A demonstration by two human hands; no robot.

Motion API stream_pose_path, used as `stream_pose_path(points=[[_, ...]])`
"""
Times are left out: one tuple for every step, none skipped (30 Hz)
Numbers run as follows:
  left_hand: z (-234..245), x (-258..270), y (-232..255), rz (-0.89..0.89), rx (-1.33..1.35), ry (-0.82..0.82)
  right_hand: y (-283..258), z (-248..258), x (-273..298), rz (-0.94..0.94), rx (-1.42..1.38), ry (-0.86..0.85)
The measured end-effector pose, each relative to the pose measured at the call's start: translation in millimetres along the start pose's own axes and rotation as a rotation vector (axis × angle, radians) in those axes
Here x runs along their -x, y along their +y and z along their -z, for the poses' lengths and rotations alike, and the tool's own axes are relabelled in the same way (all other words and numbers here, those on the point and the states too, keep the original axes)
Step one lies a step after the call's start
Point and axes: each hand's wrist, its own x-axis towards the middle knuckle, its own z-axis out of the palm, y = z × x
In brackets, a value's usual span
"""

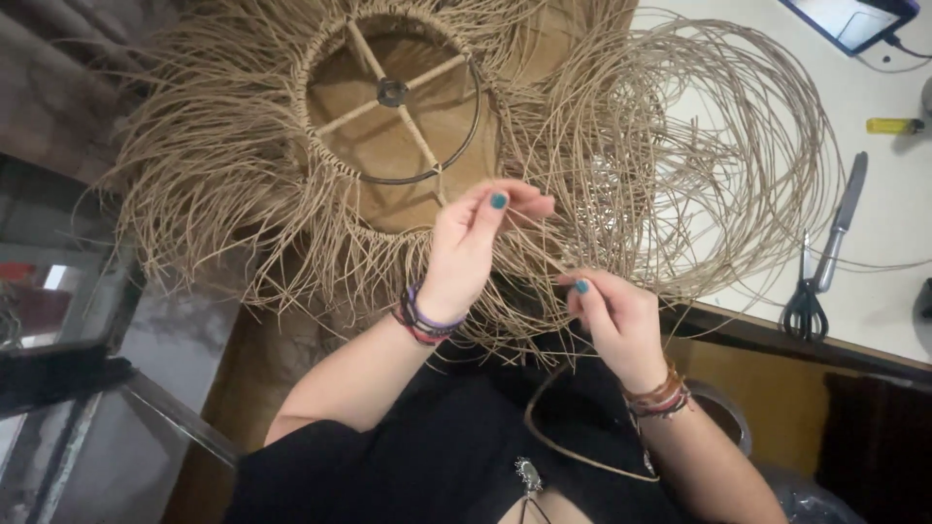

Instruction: Weaving straw or fiber strands around a circular frame to create a decorative lampshade

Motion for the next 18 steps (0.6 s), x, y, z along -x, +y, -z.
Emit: stream_pose_path(points=[[-1.8,3.5,-4.5,0.001,0.001,0.006,-1.9,-2.9,0.1,-0.002,0.001,-0.005],[-3.5,6.9,-8.6,0.032,0.060,0.040,-4.0,-6.4,0.5,-0.001,-0.058,0.020],[-5.3,10.2,-12.6,0.062,0.118,0.074,-6.1,-9.7,0.9,-0.001,-0.117,0.045],[-5.9,12.4,-17.1,0.063,0.119,0.078,-8.3,-13.7,1.4,-0.003,-0.116,0.042],[-6.7,14.7,-21.0,0.065,0.125,0.097,-10.9,-17.6,2.2,-0.009,-0.181,0.060],[-7.2,14.9,-24.5,0.061,0.130,0.114,-13.6,-21.5,0.7,-0.009,-0.247,0.078],[-6.7,16.0,-23.9,0.056,0.130,0.116,-13.4,-20.7,-0.5,-0.005,-0.247,0.076],[-5.9,16.8,-23.1,0.080,0.134,0.113,-13.2,-20.4,-1.9,0.033,-0.225,0.120],[-5.0,17.5,-22.5,0.103,0.137,0.110,-12.8,-20.0,-3.4,0.071,-0.204,0.165],[-6.1,17.9,-21.5,0.102,0.137,0.113,-10.4,-19.9,-4.0,0.072,-0.205,0.162],[-7.1,18.1,-21.0,0.105,0.136,0.112,-7.6,-19.8,-4.9,0.114,-0.096,0.176],[-8.0,19.2,-20.5,0.112,0.134,0.110,-4.9,-20.1,-4.5,0.153,0.012,0.190],[-9.1,19.8,-19.6,0.115,0.134,0.112,-5.5,-22.0,-5.0,0.150,0.011,0.188],[-10.3,20.4,-18.8,0.117,0.125,0.094,-6.1,-23.9,-5.0,0.166,0.070,0.166],[-11.7,20.9,-18.0,0.119,0.117,0.076,-6.7,-25.7,-5.0,0.182,0.129,0.144],[-13.6,21.7,-14.0,0.120,0.117,0.075,-6.0,-25.9,-4.9,0.181,0.129,0.145],[-15.6,22.5,-9.8,0.124,0.107,0.047,-5.5,-26.0,-4.7,0.173,0.142,0.129],[-17.5,23.5,-5.3,0.127,0.096,0.020,-5.1,-26.3,-4.7,0.165,0.154,0.111]])
